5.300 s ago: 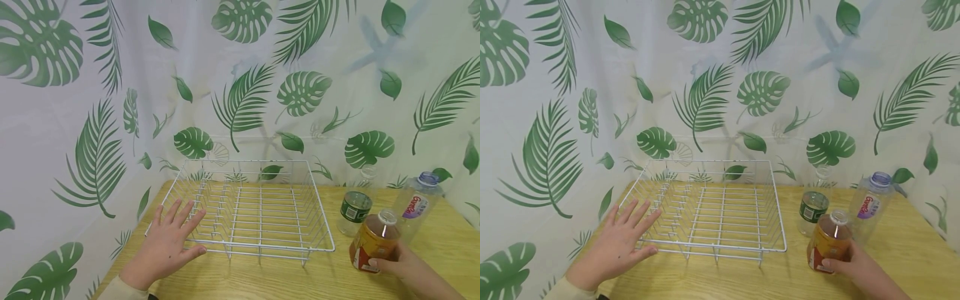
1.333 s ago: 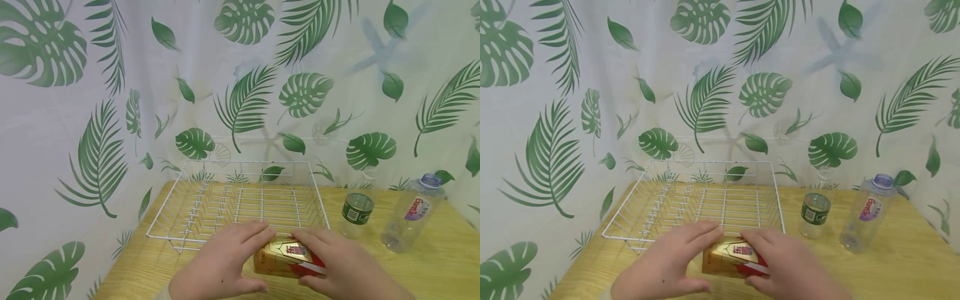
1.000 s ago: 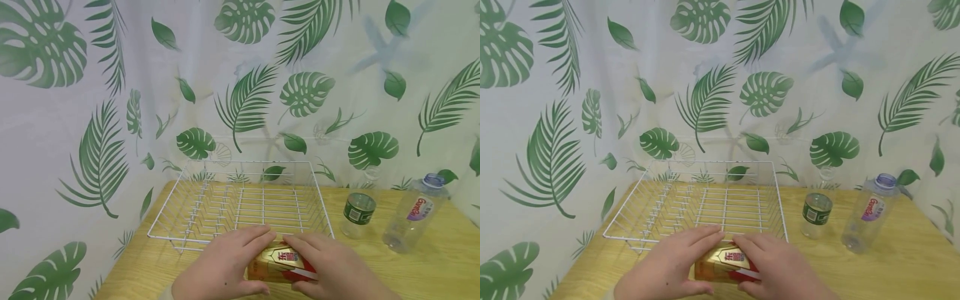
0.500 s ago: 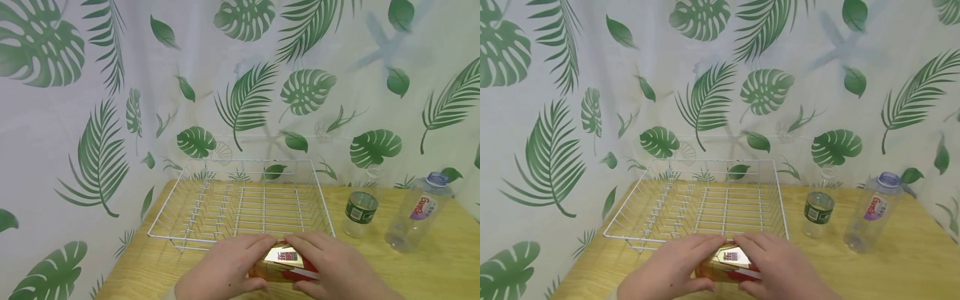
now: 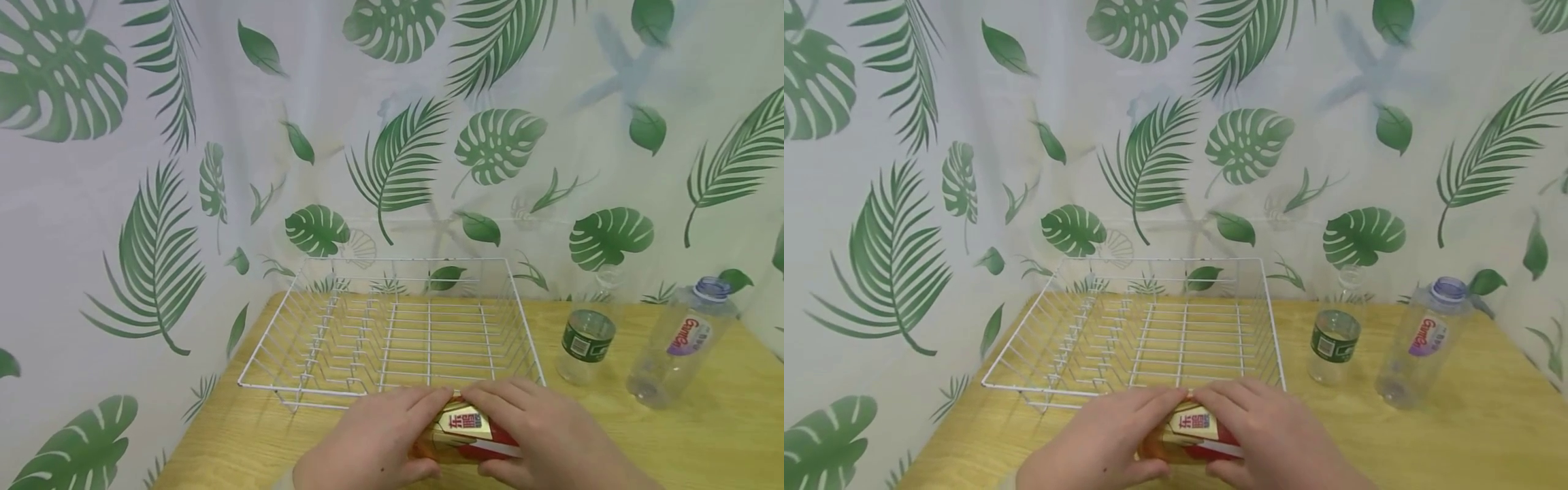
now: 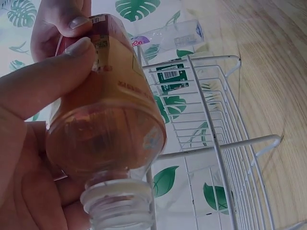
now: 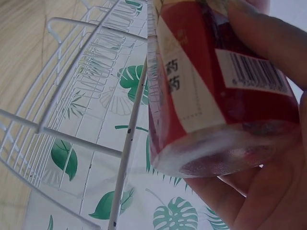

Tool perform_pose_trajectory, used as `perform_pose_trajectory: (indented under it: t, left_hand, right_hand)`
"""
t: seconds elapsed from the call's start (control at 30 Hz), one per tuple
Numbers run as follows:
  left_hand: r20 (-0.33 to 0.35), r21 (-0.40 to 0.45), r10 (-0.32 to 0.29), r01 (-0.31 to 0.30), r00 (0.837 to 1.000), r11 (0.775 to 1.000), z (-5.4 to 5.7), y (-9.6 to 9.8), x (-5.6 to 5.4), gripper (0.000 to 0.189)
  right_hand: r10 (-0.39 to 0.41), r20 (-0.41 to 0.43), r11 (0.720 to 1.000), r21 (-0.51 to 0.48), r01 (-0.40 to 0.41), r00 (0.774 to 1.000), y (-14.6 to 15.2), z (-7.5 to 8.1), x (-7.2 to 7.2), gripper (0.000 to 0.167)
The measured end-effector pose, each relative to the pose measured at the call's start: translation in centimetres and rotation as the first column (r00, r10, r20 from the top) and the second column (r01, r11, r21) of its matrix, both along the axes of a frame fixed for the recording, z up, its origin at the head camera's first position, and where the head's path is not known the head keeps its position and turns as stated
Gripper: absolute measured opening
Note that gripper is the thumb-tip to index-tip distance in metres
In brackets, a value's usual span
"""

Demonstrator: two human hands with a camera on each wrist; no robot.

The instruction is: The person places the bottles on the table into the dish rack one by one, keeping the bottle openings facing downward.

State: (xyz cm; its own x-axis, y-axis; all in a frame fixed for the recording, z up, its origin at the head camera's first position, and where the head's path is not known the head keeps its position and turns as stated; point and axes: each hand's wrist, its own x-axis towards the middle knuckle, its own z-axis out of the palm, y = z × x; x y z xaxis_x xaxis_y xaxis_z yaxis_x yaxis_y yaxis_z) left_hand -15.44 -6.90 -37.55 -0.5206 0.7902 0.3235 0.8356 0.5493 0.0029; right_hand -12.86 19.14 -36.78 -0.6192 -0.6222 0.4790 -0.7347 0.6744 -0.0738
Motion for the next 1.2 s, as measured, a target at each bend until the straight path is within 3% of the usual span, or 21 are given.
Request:
perform_pose_trajectory:
  t: [0.13, 0.23, 0.33, 0.47, 0.53, 0.63, 0.73, 0.83, 0.93, 1.03, 1.13, 1.2]
  left_hand:
    - [0.043, 0.024, -0.005, 0.004, 0.999, 1.0, 0.1, 0.0, -0.2, 0.079]
    - [0.142, 0.063, -0.012, 0.003, 0.99, 0.998, 0.3, -0.2, -0.5, 0.082]
    - [0.238, 0.117, -0.03, 0.002, 0.971, 0.993, 0.5, -0.5, -0.8, 0.082]
    - [0.309, 0.169, -0.047, -0.006, 0.95, 0.986, 0.7, -0.7, -1.2, 0.081]
    - [0.338, 0.198, -0.05, -0.019, 0.94, 0.98, 0.7, -0.8, -1.3, 0.082]
    - [0.407, 0.267, -0.07, -0.045, 0.911, 0.963, 0.6, -0.8, -1.3, 0.08]
    - [0.473, 0.341, -0.111, -0.065, 0.874, 0.938, 0.4, -0.6, -1.3, 0.08]
    - [0.531, 0.406, -0.175, -0.068, 0.829, 0.911, 0.2, -0.1, -1.1, 0.079]
    - [0.605, 0.462, -0.24, -0.089, 0.759, 0.883, 0.0, 0.3, -0.8, 0.076]
    - [0.664, 0.494, -0.275, -0.132, 0.695, 0.859, -0.2, 0.8, -0.5, 0.074]
    - [0.676, 0.513, -0.296, -0.143, 0.675, 0.847, -0.4, 1.2, -0.3, 0.074]
    - [0.66, 0.522, -0.31, -0.121, 0.684, 0.845, -0.6, 1.5, -0.2, 0.075]
  right_hand:
    - [-0.007, 0.015, 0.999, -0.035, 0.007, 1.0, 0.1, 0.2, 0.0, 0.069]
    - [-0.024, -0.015, 0.995, -0.094, 0.022, 1.0, 0.3, 0.5, 0.0, 0.077]
    - [-0.059, 0.005, 0.984, -0.171, 0.059, 0.998, 0.8, 0.9, 0.1, 0.087]
    - [-0.038, 0.151, 0.954, -0.288, 0.081, 0.988, 1.7, 1.3, -0.1, 0.096]
    - [0.016, 0.22, 0.934, -0.351, 0.064, 0.975, 2.1, 1.2, -0.3, 0.099]
    - [0.109, 0.305, 0.896, -0.442, 0.039, 0.946, 2.7, 0.9, -0.6, 0.104]
    - [0.239, 0.375, 0.829, -0.559, 0.012, 0.896, 3.0, 0.6, -0.7, 0.102]
    - [0.408, 0.397, 0.718, -0.695, -0.021, 0.822, 2.9, 0.3, -0.8, 0.092]
    - [0.556, 0.373, 0.595, -0.802, -0.042, 0.743, 2.4, -0.1, -0.8, 0.085]
    - [0.637, 0.349, 0.507, -0.861, -0.033, 0.688, 1.8, -0.4, -0.7, 0.086]
    - [0.674, 0.334, 0.457, -0.889, -0.016, 0.659, 1.3, -0.6, -0.5, 0.087]
    - [0.702, 0.309, 0.423, -0.906, -0.026, 0.642, 0.9, -0.6, -0.3, 0.086]
